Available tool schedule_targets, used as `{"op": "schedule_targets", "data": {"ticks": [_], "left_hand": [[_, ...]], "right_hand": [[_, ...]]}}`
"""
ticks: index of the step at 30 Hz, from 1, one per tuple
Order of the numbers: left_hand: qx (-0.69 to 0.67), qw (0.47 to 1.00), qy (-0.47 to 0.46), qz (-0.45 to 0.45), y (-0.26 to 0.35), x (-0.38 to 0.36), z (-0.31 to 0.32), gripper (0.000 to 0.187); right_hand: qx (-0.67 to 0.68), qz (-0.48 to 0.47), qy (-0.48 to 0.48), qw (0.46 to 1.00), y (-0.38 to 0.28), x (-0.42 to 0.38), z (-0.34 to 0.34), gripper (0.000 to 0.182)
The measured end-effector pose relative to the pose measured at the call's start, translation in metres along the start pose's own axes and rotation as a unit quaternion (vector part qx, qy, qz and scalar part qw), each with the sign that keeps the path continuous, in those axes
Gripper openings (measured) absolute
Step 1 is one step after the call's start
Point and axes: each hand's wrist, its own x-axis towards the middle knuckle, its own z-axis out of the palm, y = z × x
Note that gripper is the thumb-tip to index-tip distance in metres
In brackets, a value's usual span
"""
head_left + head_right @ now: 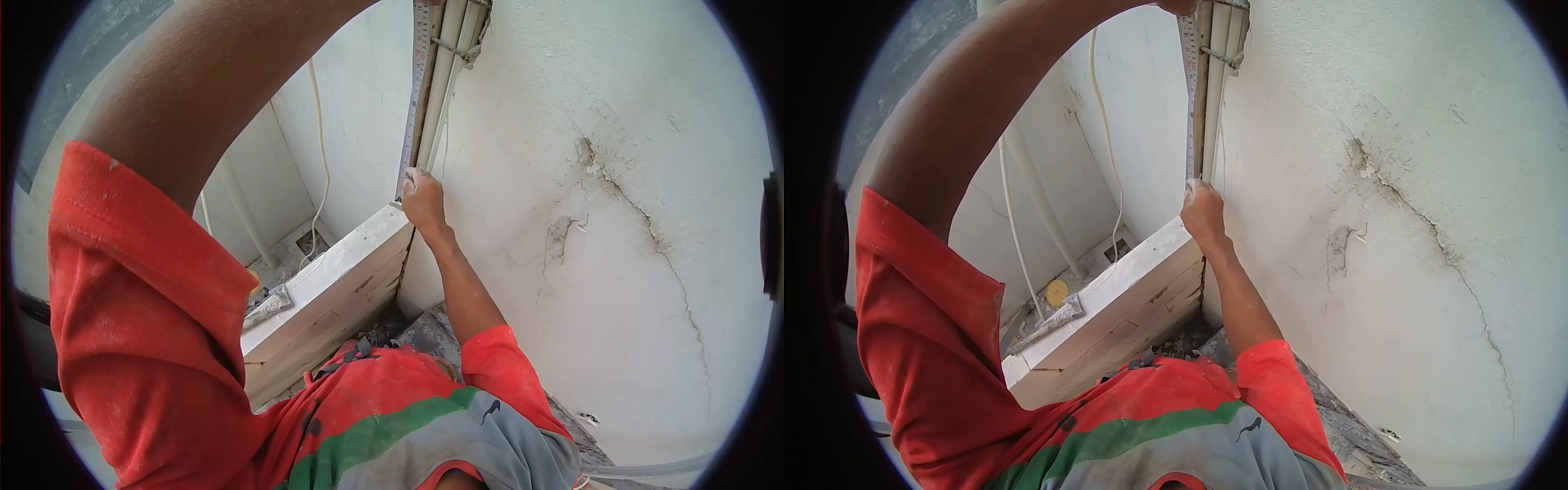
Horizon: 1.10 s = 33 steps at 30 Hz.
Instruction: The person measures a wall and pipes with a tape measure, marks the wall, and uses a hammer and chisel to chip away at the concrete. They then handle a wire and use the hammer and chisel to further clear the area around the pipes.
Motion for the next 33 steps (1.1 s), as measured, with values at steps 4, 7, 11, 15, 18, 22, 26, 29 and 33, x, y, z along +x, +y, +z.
{"op": "schedule_targets", "data": {"ticks": [4,7,11,15,18,22,26,29,33], "left_hand": [[0.007,1.0,-0.007,0.001,0.002,0.005,0.002,0.032],[0.006,1.0,-0.027,-0.001,0.002,0.004,0.001,0.034],[-0.008,0.999,-0.029,-0.019,0.004,0.005,0.004,0.034],[-0.021,0.999,-0.038,-0.016,0.006,0.005,0.006,0.036],[-0.032,0.998,-0.051,-0.017,0.008,0.003,0.006,0.036],[-0.016,0.999,-0.044,-0.02,0.009,0.006,0.007,0.037],[-0.018,0.998,-0.053,-0.033,0.011,0.003,0.004,0.036],[-0.02,0.998,-0.05,-0.031,0.012,0.004,0.004,0.036],[-0.022,0.997,-0.055,-0.038,0.013,0.006,0.006,0.035]], "right_hand": [[0.054,0.046,-0.031,0.997,0.003,-0.018,0.002,0.017],[0.065,0.086,-0.025,0.994,-0.012,-0.014,-0.009,0.014],[0.075,0.114,0.007,0.991,-0.014,0.002,-0.012,0.02],[0.087,0.139,0.012,0.986,-0.008,0.017,-0.006,0.022],[0.091,0.165,0.023,0.982,-0.005,0.023,-0.001,0.022],[0.085,0.169,0.034,0.981,-0.002,0.026,0.007,0.022],[0.065,0.176,0.022,0.982,-0.006,0.028,0.004,0.022],[0.061,0.177,0.023,0.982,-0.006,0.029,0.004,0.023],[-0.007,0.092,0.084,0.992,0.004,0.027,0.013,0.02]]}}
